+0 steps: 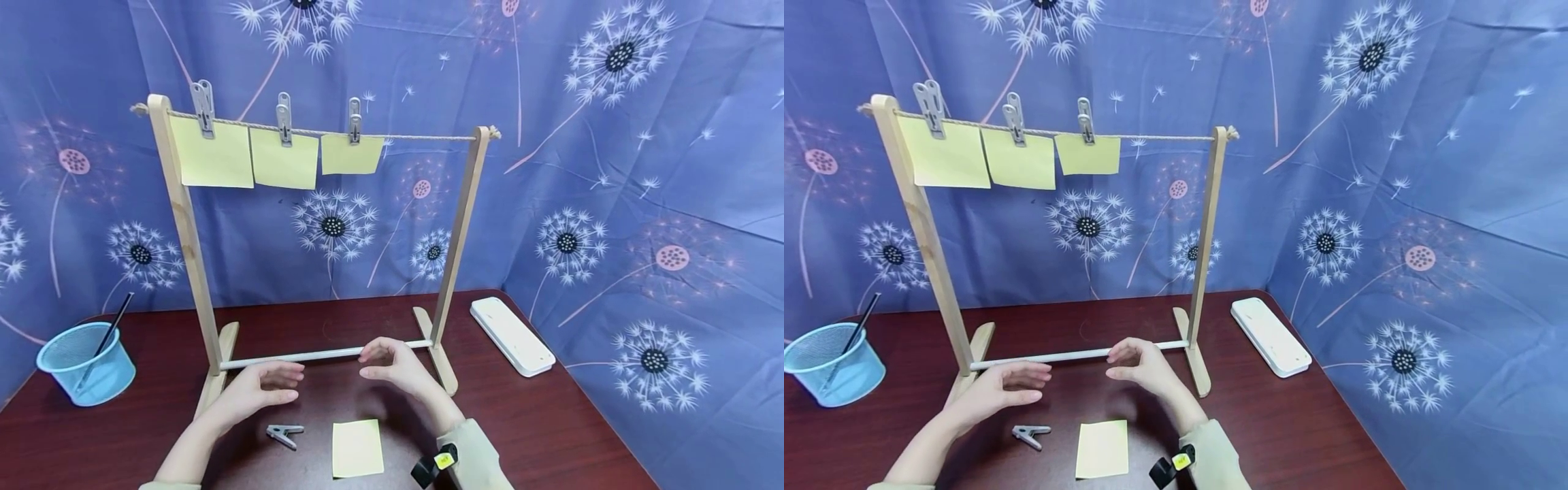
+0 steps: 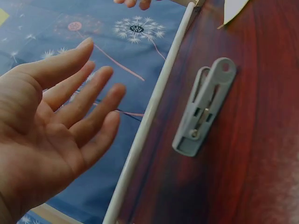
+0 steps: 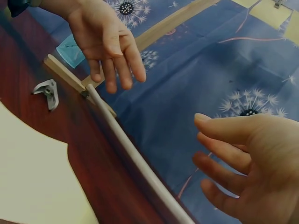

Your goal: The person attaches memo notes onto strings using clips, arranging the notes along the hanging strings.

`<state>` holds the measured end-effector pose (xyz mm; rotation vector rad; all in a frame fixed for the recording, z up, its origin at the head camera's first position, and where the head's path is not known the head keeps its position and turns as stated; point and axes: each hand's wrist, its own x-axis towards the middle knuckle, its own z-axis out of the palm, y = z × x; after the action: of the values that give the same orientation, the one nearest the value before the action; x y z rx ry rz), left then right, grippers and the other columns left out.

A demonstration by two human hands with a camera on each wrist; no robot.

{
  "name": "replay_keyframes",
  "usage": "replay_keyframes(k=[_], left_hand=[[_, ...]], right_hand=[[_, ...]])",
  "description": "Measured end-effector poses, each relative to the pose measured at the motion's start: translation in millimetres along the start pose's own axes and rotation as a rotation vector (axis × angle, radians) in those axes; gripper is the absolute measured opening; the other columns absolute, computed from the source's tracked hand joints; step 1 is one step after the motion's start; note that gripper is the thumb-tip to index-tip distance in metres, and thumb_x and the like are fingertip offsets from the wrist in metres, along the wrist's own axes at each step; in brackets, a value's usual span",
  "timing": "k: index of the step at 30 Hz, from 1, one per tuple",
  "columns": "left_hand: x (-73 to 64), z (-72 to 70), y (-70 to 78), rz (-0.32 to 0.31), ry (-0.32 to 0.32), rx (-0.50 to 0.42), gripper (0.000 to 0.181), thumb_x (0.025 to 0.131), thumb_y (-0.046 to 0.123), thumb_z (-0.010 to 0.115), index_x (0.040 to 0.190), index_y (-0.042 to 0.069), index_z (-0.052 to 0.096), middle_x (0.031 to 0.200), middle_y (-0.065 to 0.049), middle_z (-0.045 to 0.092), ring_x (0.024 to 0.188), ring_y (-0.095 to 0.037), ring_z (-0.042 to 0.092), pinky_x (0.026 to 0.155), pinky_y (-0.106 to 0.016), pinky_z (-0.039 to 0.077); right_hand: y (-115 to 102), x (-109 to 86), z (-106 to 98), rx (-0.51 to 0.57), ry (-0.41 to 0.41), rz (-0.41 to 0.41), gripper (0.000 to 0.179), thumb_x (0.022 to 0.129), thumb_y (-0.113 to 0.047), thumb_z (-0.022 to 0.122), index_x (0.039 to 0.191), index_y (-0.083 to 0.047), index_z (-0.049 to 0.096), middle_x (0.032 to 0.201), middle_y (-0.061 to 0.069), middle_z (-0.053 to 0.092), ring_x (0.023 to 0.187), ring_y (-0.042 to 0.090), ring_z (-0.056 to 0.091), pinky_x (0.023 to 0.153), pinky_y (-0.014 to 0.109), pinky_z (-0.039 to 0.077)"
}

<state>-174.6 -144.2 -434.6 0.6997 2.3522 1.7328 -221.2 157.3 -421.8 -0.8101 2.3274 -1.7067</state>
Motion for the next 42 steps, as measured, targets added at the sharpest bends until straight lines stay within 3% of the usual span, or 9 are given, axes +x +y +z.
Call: replay_keyframes(k=[3,8,11,17,25,34,42], left_hand=[[-2.4,1.8,-6.3,0.000,-0.028,0.006,0.046,0.089,0.010,0.069,0.128,-0.011,0.054,0.120,-0.032,0.062,0.102,-0.005,0.065,0.082,-0.022,0.053],[-5.8,3.1,-12.9,-0.021,-0.056,-0.009,0.049,0.089,0.011,0.069,0.130,-0.011,0.053,0.121,-0.030,0.062,0.104,-0.010,0.065,0.081,-0.023,0.054],[-6.6,1.9,-14.0,-0.028,-0.081,-0.005,0.051,0.089,0.011,0.069,0.131,-0.011,0.052,0.122,-0.030,0.061,0.107,-0.014,0.065,0.081,-0.024,0.054],[-9.0,-3.4,-13.9,-0.009,-0.140,0.042,0.055,0.087,0.012,0.072,0.132,-0.012,0.051,0.124,-0.030,0.060,0.111,-0.017,0.064,0.086,-0.025,0.051],[-11.3,-5.0,-15.1,-0.022,-0.212,0.041,0.049,0.082,0.011,0.076,0.121,-0.012,0.057,0.118,-0.028,0.063,0.104,-0.007,0.063,0.084,-0.022,0.050],[-10.6,-0.8,-23.3,-0.030,-0.236,0.049,0.058,0.077,0.012,0.081,0.123,-0.012,0.055,0.114,-0.023,0.066,0.099,-0.009,0.062,0.081,-0.024,0.049],[-9.9,1.8,-27.0,-0.043,-0.288,0.064,0.060,0.072,0.010,0.082,0.122,-0.011,0.056,0.113,-0.018,0.065,0.096,-0.006,0.059,0.080,-0.022,0.047]], right_hand=[[6.0,-2.5,2.2,-0.032,-0.038,-0.001,0.033,0.083,-0.004,0.075,0.111,0.009,0.062,0.107,0.031,0.066,0.102,0.046,0.063,0.084,0.028,0.050],[11.1,-4.2,4.7,-0.094,-0.088,-0.017,0.030,0.083,-0.006,0.075,0.109,0.005,0.065,0.106,0.027,0.068,0.101,0.044,0.063,0.091,0.045,0.051],[12.8,-5.3,5.7,-0.107,-0.097,-0.001,0.028,0.082,-0.007,0.076,0.107,0.002,0.066,0.106,0.025,0.068,0.101,0.042,0.064,0.091,0.045,0.051],[16.5,-6.7,8.5,-0.096,-0.136,0.021,0.028,0.082,-0.005,0.077,0.107,0.002,0.066,0.107,0.025,0.069,0.103,0.039,0.064,0.091,0.041,0.052],[20.5,-7.2,11.5,-0.095,-0.207,0.055,0.032,0.081,-0.005,0.077,0.109,0.004,0.065,0.108,0.025,0.068,0.101,0.032,0.065,0.087,0.033,0.054],[20.2,-9.5,12.9,-0.244,-0.283,0.083,0.035,0.075,-0.006,0.083,0.106,-0.002,0.067,0.100,0.013,0.070,0.085,0.010,0.061,0.073,0.019,0.048],[20.4,-12.1,19.7,-0.327,-0.363,0.132,0.036,0.068,-0.003,0.087,0.100,-0.007,0.069,0.093,0.005,0.069,0.078,0.005,0.056,0.074,0.018,0.046]])
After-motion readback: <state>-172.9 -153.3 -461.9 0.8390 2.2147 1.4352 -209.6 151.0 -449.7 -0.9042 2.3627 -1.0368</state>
